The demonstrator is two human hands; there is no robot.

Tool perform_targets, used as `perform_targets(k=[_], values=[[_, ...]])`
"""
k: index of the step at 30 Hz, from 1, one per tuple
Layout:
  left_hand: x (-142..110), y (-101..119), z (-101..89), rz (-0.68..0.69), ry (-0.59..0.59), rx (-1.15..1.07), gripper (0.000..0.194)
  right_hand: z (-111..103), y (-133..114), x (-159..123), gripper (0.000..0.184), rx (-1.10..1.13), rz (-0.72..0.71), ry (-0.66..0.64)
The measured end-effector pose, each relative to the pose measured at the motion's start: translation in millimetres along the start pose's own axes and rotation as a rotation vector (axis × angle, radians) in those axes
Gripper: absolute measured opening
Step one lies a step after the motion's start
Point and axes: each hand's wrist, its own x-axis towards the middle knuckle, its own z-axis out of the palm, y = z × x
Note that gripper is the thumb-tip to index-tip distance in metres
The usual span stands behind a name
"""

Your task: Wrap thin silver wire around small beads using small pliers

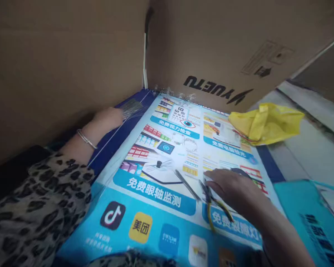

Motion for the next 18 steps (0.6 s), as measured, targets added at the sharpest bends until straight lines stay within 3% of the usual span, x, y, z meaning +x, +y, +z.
perform_targets(k=[9,13,18], values=[[1,-8,6.8,-0.027,-0.006,0.024,0.046,9,9,-9,0.02,-0.013,0.172,-0.218],[3,-7,6.9,-0.018,-0.016,0.036,0.048,3,-7,3,0.017,0.034,0.199,-0.293],[3,-7,6.7,0.011,-0.019,0.048,0.045,9,-37,12,0.015,0.098,0.115,-0.308]])
